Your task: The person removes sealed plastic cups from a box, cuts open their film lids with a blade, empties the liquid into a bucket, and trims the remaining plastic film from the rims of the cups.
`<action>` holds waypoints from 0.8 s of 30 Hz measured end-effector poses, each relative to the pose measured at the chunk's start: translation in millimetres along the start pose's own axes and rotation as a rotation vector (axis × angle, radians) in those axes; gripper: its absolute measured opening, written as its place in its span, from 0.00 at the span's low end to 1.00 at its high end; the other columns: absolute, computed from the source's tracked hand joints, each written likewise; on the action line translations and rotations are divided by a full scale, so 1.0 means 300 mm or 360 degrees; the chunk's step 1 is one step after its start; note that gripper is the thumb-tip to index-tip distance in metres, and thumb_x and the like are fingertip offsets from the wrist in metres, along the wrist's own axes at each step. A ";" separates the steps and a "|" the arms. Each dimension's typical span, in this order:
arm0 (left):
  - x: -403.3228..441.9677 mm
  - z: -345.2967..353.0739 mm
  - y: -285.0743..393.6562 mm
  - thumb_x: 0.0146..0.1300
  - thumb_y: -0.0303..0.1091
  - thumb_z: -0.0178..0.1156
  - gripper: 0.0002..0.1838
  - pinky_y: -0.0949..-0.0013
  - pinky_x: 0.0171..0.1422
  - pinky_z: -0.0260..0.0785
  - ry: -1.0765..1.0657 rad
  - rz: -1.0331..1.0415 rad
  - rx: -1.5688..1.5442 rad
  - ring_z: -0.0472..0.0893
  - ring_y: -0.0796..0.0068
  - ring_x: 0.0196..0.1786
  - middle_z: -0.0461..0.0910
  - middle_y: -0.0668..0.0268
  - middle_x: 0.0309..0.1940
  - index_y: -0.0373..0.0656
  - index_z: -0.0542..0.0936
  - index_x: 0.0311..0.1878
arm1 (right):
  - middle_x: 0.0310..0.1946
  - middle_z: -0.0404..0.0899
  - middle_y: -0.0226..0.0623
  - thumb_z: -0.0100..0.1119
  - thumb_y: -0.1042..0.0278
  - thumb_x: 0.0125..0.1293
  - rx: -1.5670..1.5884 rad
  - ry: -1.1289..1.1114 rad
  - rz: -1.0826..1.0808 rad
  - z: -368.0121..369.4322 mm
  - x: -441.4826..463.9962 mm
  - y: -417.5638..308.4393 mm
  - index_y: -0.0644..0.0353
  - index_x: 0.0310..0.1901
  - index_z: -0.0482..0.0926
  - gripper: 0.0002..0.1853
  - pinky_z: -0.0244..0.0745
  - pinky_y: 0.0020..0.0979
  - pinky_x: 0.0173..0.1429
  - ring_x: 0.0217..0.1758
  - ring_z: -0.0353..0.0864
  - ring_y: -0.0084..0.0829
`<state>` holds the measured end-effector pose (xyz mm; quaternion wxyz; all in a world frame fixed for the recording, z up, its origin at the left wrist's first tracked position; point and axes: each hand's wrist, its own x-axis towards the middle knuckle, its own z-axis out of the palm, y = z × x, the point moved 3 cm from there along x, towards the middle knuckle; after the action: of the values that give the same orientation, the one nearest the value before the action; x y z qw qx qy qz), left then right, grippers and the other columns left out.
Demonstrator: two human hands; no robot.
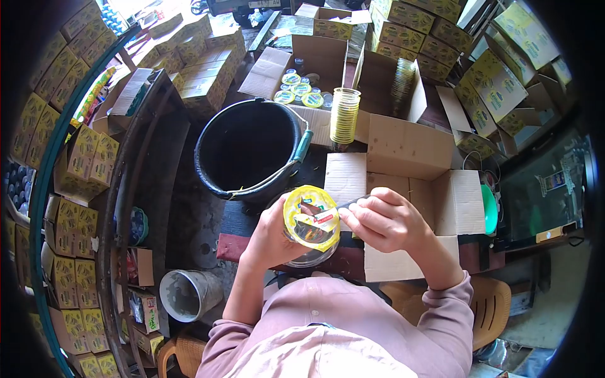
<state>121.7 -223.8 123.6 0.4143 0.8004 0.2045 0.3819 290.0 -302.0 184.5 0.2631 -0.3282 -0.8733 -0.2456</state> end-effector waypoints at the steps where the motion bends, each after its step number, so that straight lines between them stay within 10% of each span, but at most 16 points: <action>1: -0.001 0.000 -0.004 0.37 0.30 0.72 0.32 0.69 0.47 0.71 -0.0025 -0.0020 -0.0033 0.80 0.66 0.41 0.77 0.57 0.39 0.33 0.69 0.48 | 0.22 0.72 0.29 0.62 0.75 0.41 0.0020 0.0002 0.0002 0.002 -0.001 0.000 0.63 0.26 0.79 0.07 0.71 0.26 0.41 0.30 0.76 0.24; 24: 0.003 0.016 -0.041 0.37 0.29 0.71 0.31 0.71 0.48 0.71 -0.0107 -0.0097 -0.0231 0.79 0.70 0.41 0.78 0.58 0.39 0.33 0.70 0.47 | 0.28 0.76 0.21 0.61 0.70 0.51 -0.0320 0.0044 0.0102 0.011 -0.021 -0.014 0.54 0.32 0.82 0.06 0.59 0.23 0.41 0.31 0.76 0.17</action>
<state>125.8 -218.6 112.2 0.4893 0.7740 0.1865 0.3561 290.3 -305.5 177.1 0.2485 -0.3773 -0.8296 -0.3281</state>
